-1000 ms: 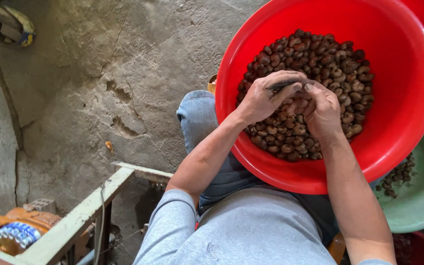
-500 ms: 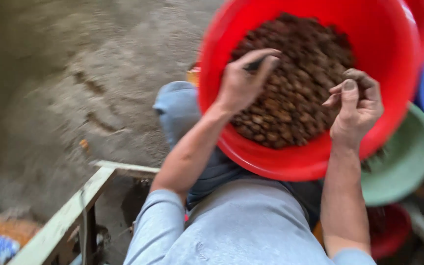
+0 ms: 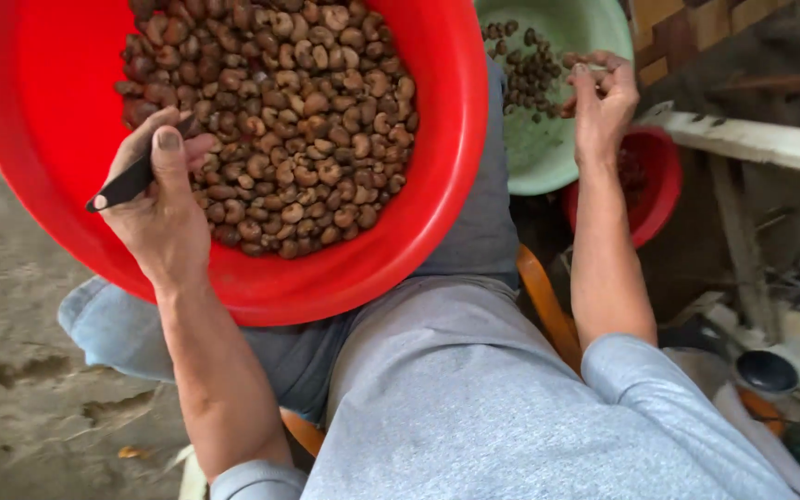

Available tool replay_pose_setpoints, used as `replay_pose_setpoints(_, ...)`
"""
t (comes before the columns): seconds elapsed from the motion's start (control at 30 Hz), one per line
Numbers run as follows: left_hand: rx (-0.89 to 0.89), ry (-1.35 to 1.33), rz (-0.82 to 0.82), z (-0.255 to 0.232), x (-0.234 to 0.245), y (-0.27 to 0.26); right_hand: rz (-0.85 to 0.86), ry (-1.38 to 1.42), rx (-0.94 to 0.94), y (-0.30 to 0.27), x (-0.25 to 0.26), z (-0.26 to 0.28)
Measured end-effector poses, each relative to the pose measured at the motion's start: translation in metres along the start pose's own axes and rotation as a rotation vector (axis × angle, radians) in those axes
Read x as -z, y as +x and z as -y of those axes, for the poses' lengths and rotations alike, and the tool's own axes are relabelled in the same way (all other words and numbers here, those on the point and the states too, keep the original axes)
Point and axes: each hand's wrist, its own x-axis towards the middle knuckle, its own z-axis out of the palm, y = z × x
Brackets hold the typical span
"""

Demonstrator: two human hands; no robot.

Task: The person sits with a large red basin of brown nuts on their lap and uses a small knife to peel the shells off individual nuts. They transfer the peeled nuts into a green basin and discard the shells into a smaller red bowl.

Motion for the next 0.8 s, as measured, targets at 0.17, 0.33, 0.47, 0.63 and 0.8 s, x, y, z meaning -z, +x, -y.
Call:
replay_pose_setpoints(0.17, 0.048, 0.046, -0.002, 0.004, 0.000, -0.007, 0.038, 0.034, 0.140, -0.012, -0.012, 0.016)
replay_pose_setpoints(0.33, 0.063, 0.079, -0.073, 0.000, -0.006, -0.032, 0.152, 0.215, 0.471, -0.039, -0.070, 0.096)
replay_pose_setpoints(0.47, 0.028, 0.135, -0.027, -0.004, -0.016, -0.064, 0.492, -0.009, 0.918, -0.057, -0.128, 0.137)
replay_pose_setpoints(0.63, 0.088, 0.225, 0.073, -0.014, -0.028, -0.094, 0.751, -0.694, 1.100, -0.097, -0.210, 0.097)
replay_pose_setpoints(0.8, -0.004, 0.705, 0.166, -0.017, -0.039, -0.103, 0.648, -0.814, 1.124, -0.135, -0.248, 0.041)
